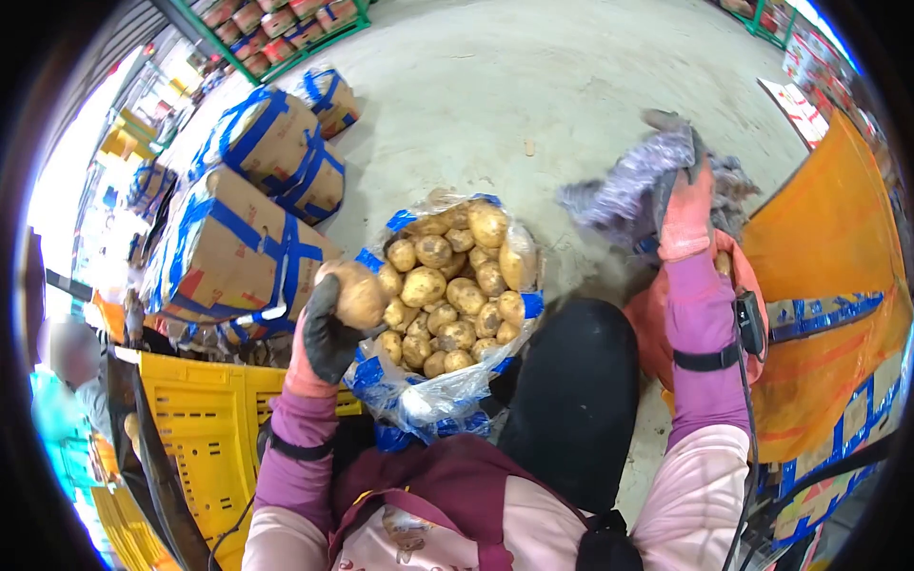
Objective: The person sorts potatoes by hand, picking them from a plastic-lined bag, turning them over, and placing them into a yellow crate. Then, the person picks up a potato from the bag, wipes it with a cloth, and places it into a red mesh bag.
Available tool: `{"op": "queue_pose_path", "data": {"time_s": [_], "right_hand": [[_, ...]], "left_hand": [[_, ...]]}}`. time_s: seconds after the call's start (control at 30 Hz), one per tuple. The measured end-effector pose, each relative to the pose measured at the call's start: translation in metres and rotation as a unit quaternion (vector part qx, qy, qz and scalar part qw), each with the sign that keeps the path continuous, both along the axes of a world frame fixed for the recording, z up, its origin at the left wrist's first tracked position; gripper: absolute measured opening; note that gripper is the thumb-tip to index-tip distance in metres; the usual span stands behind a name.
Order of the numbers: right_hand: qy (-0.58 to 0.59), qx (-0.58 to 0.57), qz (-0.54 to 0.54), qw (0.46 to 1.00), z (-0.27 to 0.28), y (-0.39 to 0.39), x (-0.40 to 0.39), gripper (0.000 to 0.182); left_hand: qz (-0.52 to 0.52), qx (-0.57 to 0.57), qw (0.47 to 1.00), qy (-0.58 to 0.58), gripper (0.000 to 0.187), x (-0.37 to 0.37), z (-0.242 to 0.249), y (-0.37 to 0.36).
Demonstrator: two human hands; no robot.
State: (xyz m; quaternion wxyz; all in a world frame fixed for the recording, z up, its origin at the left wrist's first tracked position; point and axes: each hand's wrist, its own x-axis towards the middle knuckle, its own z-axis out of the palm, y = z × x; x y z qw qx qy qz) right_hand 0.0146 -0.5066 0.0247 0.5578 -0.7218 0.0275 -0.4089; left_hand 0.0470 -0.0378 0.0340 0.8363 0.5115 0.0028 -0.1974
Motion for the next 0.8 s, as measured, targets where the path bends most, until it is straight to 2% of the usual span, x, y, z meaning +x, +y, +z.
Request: {"op": "queue_pose_path", "data": {"time_s": [0.07, 0.1, 0.13, 0.17, 0.2, 0.27, 0.3, 0.33, 0.4, 0.43, 0.47, 0.53, 0.57, 0.6, 0.67, 0.73, 0.8], "right_hand": [[0.037, -0.131, 0.086, 0.987, 0.001, 0.035, 0.027, 0.05], [0.032, 0.023, 0.21, 0.977, 0.032, 0.078, 0.027, 0.054], [0.03, 0.175, 0.32, 0.931, 0.066, 0.127, 0.019, 0.057], [0.014, 0.182, 0.332, 0.926, 0.077, 0.16, 0.015, 0.056], [-0.002, 0.188, 0.341, 0.921, 0.082, 0.184, 0.01, 0.056], [-0.063, 0.164, 0.537, 0.825, 0.072, 0.207, 0.001, 0.064], [0.031, 0.002, 0.441, 0.897, 0.057, 0.219, -0.015, 0.065], [0.123, -0.159, 0.322, 0.925, 0.038, 0.229, -0.031, 0.066], [0.221, -0.415, 0.351, 0.81, 0.004, 0.24, -0.042, 0.07], [0.315, -0.419, 0.429, 0.735, 0.004, 0.234, -0.044, 0.072], [0.319, -0.417, 0.426, 0.737, 0.007, 0.221, -0.041, 0.072], [0.283, -0.423, 0.519, 0.686, 0.021, 0.187, -0.025, 0.075], [0.324, -0.369, 0.509, 0.707, 0.04, 0.177, -0.017, 0.071], [0.364, -0.311, 0.495, 0.725, 0.054, 0.167, -0.005, 0.068], [0.321, -0.277, 0.439, 0.793, 0.045, 0.135, 0.034, 0.057], [0.395, -0.155, 0.248, 0.871, 0.026, 0.115, 0.067, 0.036], [0.488, -0.109, 0.098, 0.86, -0.041, 0.087, 0.112, 0.03]], "left_hand": [[-0.028, 0.015, 0.999, -0.003, 0.044, 0.003, 0.002, -0.001], [-0.019, 0.071, 0.993, -0.088, 0.044, 0.006, -0.006, -0.002], [-0.015, 0.127, 0.977, -0.171, 0.044, 0.01, -0.012, -0.004], [-0.014, -0.027, 0.999, -0.028, 0.043, 0.007, 0.004, -0.009], [-0.014, -0.031, 0.999, -0.028, 0.043, 0.007, 0.009, -0.008], [-0.027, -0.026, 0.999, 0.001, 0.043, 0.005, 0.011, -0.006], [-0.014, -0.04, 0.999, 0.004, 0.043, 0.007, 0.005, -0.004], [0.007, -0.031, 0.999, 0.021, 0.044, 0.008, 0.003, -0.002], [0.037, -0.008, 0.999, 0.023, 0.043, 0.011, 0.0, 0.013], [0.047, 0.03, 0.998, -0.019, 0.042, 0.011, -0.007, 0.022], [0.058, 0.068, 0.994, -0.063, 0.04, 0.012, -0.013, 0.03], [0.063, -0.025, 0.997, 0.043, 0.041, 0.012, -0.006, 0.044], [0.023, 0.066, 0.98, -0.184, 0.042, 0.005, -0.02, 0.054], [0.031, 0.068, 0.981, -0.177, 0.042, 0.001, -0.02, 0.058], [0.039, 0.076, 0.993, -0.086, 0.044, -0.002, -0.016, 0.059], [0.065, 0.063, 0.995, -0.048, 0.046, -0.003, -0.011, 0.053], [0.099, 0.034, 0.992, 0.071, 0.048, -0.007, 0.01, 0.04]]}}
